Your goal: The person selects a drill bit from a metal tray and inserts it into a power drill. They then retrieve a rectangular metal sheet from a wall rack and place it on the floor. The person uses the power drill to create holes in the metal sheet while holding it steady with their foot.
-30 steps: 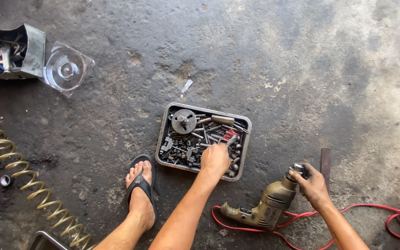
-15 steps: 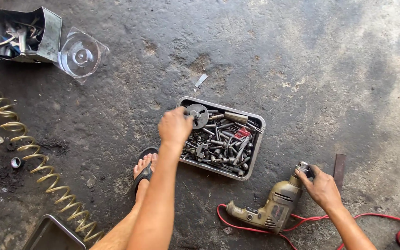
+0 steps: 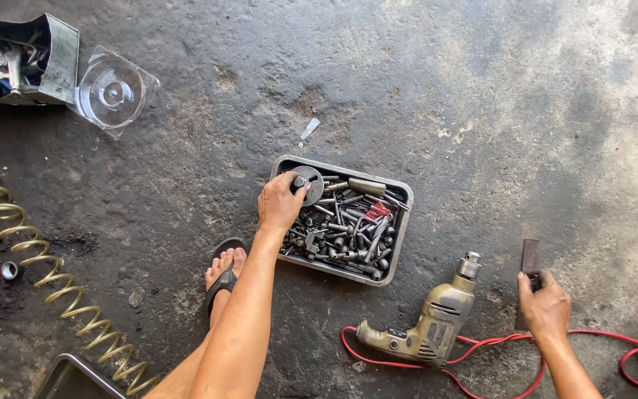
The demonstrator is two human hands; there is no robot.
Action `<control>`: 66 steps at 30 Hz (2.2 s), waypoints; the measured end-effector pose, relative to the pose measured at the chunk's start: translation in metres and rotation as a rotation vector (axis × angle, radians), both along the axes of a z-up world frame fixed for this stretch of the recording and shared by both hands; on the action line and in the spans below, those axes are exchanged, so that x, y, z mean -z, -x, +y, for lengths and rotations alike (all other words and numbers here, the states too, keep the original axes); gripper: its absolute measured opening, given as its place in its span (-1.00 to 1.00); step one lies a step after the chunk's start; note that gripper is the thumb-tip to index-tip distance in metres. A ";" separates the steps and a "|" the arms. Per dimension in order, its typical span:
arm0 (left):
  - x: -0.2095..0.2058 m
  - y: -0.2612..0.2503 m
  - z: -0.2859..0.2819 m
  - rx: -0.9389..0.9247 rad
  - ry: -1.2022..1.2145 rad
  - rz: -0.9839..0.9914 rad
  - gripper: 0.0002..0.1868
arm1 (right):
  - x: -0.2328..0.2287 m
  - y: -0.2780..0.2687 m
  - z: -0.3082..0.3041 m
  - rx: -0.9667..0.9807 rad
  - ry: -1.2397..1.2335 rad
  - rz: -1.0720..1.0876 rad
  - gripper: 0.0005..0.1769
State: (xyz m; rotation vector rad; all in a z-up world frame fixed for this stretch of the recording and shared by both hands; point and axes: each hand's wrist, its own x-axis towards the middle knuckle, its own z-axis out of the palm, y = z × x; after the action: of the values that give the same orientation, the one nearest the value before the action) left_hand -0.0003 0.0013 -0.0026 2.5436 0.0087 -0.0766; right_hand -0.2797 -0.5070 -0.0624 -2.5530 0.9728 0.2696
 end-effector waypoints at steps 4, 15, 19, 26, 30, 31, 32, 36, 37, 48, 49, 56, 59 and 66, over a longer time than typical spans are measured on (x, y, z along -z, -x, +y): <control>0.025 0.008 0.016 -0.046 0.185 -0.150 -0.67 | -0.002 -0.003 0.006 0.076 -0.062 0.051 -0.60; 0.011 -0.011 0.071 -0.437 0.213 -0.389 -0.77 | 0.003 -0.009 0.012 -0.091 -0.015 -0.012 -0.60; 0.048 -0.015 0.092 -0.435 0.124 -0.328 -0.78 | 0.004 -0.014 0.012 -0.114 -0.015 0.008 -0.58; 0.008 -0.011 0.069 -0.374 -0.105 -0.301 -0.64 | 0.010 -0.013 0.012 -0.086 -0.050 0.047 -0.54; -0.002 -0.005 0.048 0.004 0.171 -0.129 -0.74 | 0.008 -0.017 0.013 -0.048 -0.062 0.108 -0.51; -0.001 -0.002 0.043 0.007 0.172 -0.130 -0.74 | 0.010 -0.017 0.012 -0.045 -0.061 0.107 -0.51; 0.000 0.001 0.039 0.115 0.078 -0.072 -0.71 | 0.012 -0.016 0.011 -0.052 -0.050 0.115 -0.49; 0.013 0.011 0.032 0.185 -0.055 -0.003 -0.70 | 0.006 -0.020 0.015 -0.040 -0.043 0.128 -0.48; 0.014 0.011 0.035 0.184 -0.055 -0.002 -0.70 | 0.008 -0.018 0.014 -0.042 -0.043 0.129 -0.48; 0.011 0.000 0.037 -0.101 0.971 0.316 -0.79 | 0.030 -0.013 0.003 -0.128 0.049 0.161 -0.40; 0.011 0.001 0.032 -0.102 0.974 0.314 -0.79 | 0.031 -0.014 0.002 -0.129 0.052 0.161 -0.40; 0.008 0.014 -0.004 -0.049 0.893 0.464 -0.82 | 0.028 -0.016 0.005 -0.129 0.030 0.156 -0.42; 0.016 0.025 -0.011 -0.084 0.777 0.473 -0.80 | 0.029 -0.015 0.004 -0.129 0.009 0.161 -0.46; 0.035 0.042 -0.009 -0.258 1.076 0.399 -0.47 | 0.035 -0.011 0.002 -0.152 0.004 0.143 -0.48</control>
State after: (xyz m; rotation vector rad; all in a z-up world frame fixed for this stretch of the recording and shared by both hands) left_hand -0.0427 -0.0076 -0.0378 1.4079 0.3509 -0.3729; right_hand -0.2683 -0.5055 -0.0976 -2.6449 0.8299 0.4992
